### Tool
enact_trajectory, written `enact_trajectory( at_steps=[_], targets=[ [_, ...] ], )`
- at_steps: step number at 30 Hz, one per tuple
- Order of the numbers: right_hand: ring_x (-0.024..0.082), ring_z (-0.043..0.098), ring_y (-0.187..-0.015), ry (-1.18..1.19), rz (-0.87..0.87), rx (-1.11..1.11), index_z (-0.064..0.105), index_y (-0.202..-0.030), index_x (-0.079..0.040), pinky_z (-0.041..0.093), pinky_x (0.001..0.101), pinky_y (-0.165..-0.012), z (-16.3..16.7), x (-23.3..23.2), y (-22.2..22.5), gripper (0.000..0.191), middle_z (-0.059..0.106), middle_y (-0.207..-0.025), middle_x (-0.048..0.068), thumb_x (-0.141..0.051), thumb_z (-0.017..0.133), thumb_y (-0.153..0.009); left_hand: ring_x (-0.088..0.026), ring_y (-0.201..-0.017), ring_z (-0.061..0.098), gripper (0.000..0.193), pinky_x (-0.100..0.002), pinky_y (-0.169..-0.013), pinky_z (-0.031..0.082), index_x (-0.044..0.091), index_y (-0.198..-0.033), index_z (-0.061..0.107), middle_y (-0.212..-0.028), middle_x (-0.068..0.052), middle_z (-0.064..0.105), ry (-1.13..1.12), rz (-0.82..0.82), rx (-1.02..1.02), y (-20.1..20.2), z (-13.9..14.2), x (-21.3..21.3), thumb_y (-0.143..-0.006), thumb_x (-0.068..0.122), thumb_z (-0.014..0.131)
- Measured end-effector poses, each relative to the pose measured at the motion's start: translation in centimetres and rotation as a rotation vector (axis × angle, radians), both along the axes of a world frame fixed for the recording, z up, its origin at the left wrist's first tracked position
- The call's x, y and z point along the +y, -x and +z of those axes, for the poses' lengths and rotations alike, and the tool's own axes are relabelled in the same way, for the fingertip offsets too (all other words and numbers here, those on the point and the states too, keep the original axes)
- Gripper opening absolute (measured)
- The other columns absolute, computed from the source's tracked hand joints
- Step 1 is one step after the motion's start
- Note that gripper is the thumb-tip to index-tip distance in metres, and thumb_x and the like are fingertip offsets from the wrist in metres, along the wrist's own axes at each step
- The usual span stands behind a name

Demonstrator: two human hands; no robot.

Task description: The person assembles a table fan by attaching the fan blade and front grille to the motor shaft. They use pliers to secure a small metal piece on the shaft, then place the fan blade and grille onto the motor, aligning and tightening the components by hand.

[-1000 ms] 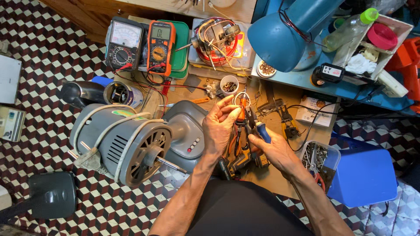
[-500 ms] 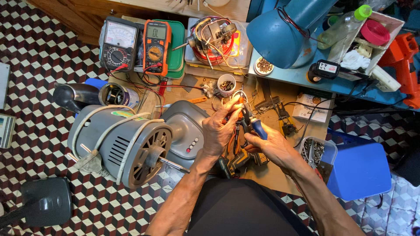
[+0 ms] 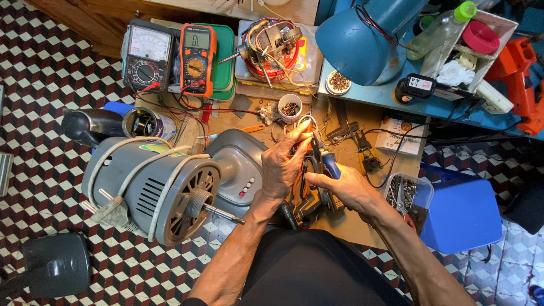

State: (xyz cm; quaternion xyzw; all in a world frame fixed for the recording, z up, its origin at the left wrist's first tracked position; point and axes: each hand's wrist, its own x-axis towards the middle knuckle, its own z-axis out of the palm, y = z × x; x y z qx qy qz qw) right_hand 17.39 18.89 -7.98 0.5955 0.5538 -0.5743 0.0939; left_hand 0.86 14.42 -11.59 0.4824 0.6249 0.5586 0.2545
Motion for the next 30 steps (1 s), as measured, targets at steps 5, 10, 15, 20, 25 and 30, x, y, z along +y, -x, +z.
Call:
enact_trajectory(
  at_steps=[5,10,15,20,25,30],
  targets=[
    [0.016,0.053,-0.081,0.076,-0.096,0.115,0.066,-0.099,-0.006,0.042,0.0353,-0.070,-1.7,0.0,-0.8,0.049,0.061,-0.089,0.004,-0.051,0.074,-0.080,-0.012,-0.089,0.077,0.039,-0.026,-0.079,0.064,0.013,-0.135,0.066,-0.106,-0.006,0.079,-0.015,-0.030,-0.004,-0.2,-0.2,0.2,-0.097,0.007,0.073],
    [0.016,0.061,-0.090,0.200,-0.284,0.377,0.061,-0.099,-0.007,0.055,0.0342,-0.085,-3.0,-0.4,-1.4,0.039,0.059,-0.095,0.003,-0.037,0.077,-0.079,-0.014,-0.096,0.078,0.038,-0.028,-0.083,0.064,0.014,-0.136,0.066,-0.108,-0.006,0.079,-0.055,-0.062,0.053,-0.4,-0.8,0.5,-0.099,0.008,0.073],
    [0.019,0.063,-0.089,0.193,-0.294,0.272,0.063,-0.106,-0.001,0.050,0.0364,-0.086,-2.7,-0.8,-1.7,0.034,0.067,-0.101,0.009,-0.027,0.070,-0.085,-0.015,-0.102,0.077,0.041,-0.028,-0.088,0.066,0.015,-0.138,0.063,-0.113,-0.007,0.078,-0.020,-0.127,0.004,-0.7,-1.5,0.9,-0.098,0.010,0.072],
    [0.014,0.064,-0.095,0.182,-0.316,0.333,0.064,-0.115,-0.006,0.050,0.0332,-0.086,-2.2,-0.8,-1.4,0.036,0.071,-0.107,0.008,-0.025,0.064,-0.083,-0.015,-0.102,0.077,0.042,-0.028,-0.087,0.065,0.017,-0.138,0.064,-0.112,-0.008,0.079,0.008,-0.123,-0.032,-0.9,-1.6,0.9,-0.098,0.009,0.073],
    [0.015,0.062,-0.095,0.185,-0.339,0.347,0.063,-0.113,-0.006,0.050,0.0335,-0.086,-2.3,-1.0,-1.3,0.034,0.069,-0.107,0.008,-0.024,0.063,-0.084,-0.013,-0.101,0.077,0.042,-0.027,-0.086,0.065,0.017,-0.138,0.063,-0.111,-0.007,0.079,0.013,-0.126,-0.068,-0.9,-1.4,0.9,-0.098,0.009,0.072],
    [0.016,0.062,-0.093,0.199,-0.345,0.351,0.063,-0.110,-0.006,0.049,0.0329,-0.083,-2.5,-1.1,-1.4,0.031,0.068,-0.103,0.008,-0.023,0.063,-0.085,-0.012,-0.101,0.077,0.041,-0.027,-0.086,0.064,0.017,-0.138,0.064,-0.110,-0.007,0.079,-0.005,-0.112,-0.071,-0.9,-1.3,0.9,-0.098,0.007,0.072]
  ],
)
